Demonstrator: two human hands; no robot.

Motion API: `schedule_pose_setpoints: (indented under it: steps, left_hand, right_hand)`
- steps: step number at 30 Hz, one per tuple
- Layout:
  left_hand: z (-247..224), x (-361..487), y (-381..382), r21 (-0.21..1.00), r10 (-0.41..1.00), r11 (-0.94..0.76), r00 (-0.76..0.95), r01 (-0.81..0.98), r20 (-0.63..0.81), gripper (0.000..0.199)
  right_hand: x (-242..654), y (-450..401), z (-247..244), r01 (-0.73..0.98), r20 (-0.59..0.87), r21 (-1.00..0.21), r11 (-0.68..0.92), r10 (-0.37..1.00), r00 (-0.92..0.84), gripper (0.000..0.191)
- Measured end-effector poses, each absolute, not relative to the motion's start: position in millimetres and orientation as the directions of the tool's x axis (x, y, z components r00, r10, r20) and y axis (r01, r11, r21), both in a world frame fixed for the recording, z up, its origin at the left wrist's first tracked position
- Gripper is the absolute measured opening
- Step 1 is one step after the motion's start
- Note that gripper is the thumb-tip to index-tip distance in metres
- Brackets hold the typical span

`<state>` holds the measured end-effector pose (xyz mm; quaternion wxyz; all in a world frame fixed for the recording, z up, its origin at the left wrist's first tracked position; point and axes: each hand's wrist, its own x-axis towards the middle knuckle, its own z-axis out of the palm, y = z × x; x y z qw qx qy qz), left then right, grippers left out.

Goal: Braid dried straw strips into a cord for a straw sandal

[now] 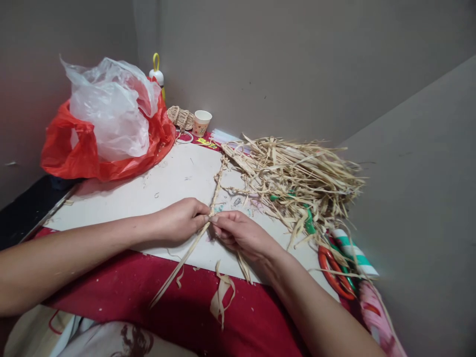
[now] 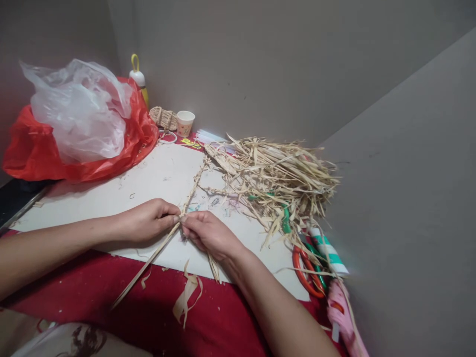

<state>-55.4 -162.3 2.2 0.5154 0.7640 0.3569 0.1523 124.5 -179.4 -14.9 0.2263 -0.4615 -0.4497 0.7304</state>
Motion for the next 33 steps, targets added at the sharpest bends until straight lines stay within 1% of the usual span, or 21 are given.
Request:
schedule_pose_setpoints:
  steps: [2, 4, 8, 11, 15, 18, 20, 24, 29, 31, 32, 33]
  left_hand:
    - [6, -55, -165, 0.837, 0.715, -0.263, 0.679, 0.480, -0.164, 0.028]
    - [10, -54, -167, 0.746, 0.747, -0.320, 0.640, 0.584, -0.180, 0.028]
    - [15, -53, -174, 0.572, 0.804, -0.411, 0.578, 0.710, -0.141, 0.028]
    - [15, -51, -184, 0.422, 0.819, -0.478, 0.564, 0.770, -0.101, 0.029]
    - [9, -47, -198, 0.209, 0.795, -0.579, 0.602, 0.788, -0.065, 0.027]
    - [3, -45, -205, 0.047, 0.786, -0.616, 0.617, 0.786, -0.028, 0.024]
    - [0, -43, -209, -0.029, 0.776, -0.631, 0.631, 0.775, -0.005, 0.025]
    - [-5, -39, -217, -0.099, 0.743, -0.667, 0.670, 0.739, -0.004, 0.025]
    - [-12, -35, -233, -0.138, 0.679, -0.725, 0.734, 0.674, 0.019, 0.026]
    - [-11, -37, -238, -0.111, 0.649, -0.754, 0.760, 0.648, 0.030, 0.025]
    - [-8, -39, -240, -0.066, 0.630, -0.774, 0.776, 0.630, 0.032, 0.023]
    - [-5, -42, -240, 0.007, 0.610, -0.792, 0.791, 0.610, 0.034, 0.022]
  right_hand:
    - [120, -182, -17, 0.158, -0.455, -0.890, -0.428, 0.803, -0.386, 0.029]
    - [116, -185, -19, 0.216, -0.434, -0.899, -0.381, 0.841, -0.324, 0.025]
    - [112, -188, -22, 0.234, -0.394, -0.912, -0.335, 0.876, -0.278, 0.024]
    - [111, -189, -22, 0.170, -0.387, -0.921, -0.351, 0.877, -0.284, 0.024]
    - [110, -191, -20, 0.034, -0.407, -0.904, -0.425, 0.836, -0.367, 0.030]
    - [110, -192, -17, -0.013, -0.433, -0.874, -0.487, 0.790, -0.433, 0.031]
    - [110, -192, -16, -0.029, -0.440, -0.862, -0.507, 0.775, -0.454, 0.031]
    - [109, -193, -17, -0.034, -0.435, -0.861, -0.507, 0.771, -0.465, 0.036]
    - [107, -195, -17, -0.006, -0.431, -0.877, -0.481, 0.792, -0.432, 0.037]
    - [108, -195, -17, 0.001, -0.438, -0.875, -0.484, 0.790, -0.429, 0.031]
    - [108, -194, -17, 0.003, -0.440, -0.874, -0.487, 0.787, -0.431, 0.028]
    - [109, -194, -16, 0.003, -0.441, -0.873, -0.488, 0.785, -0.434, 0.025]
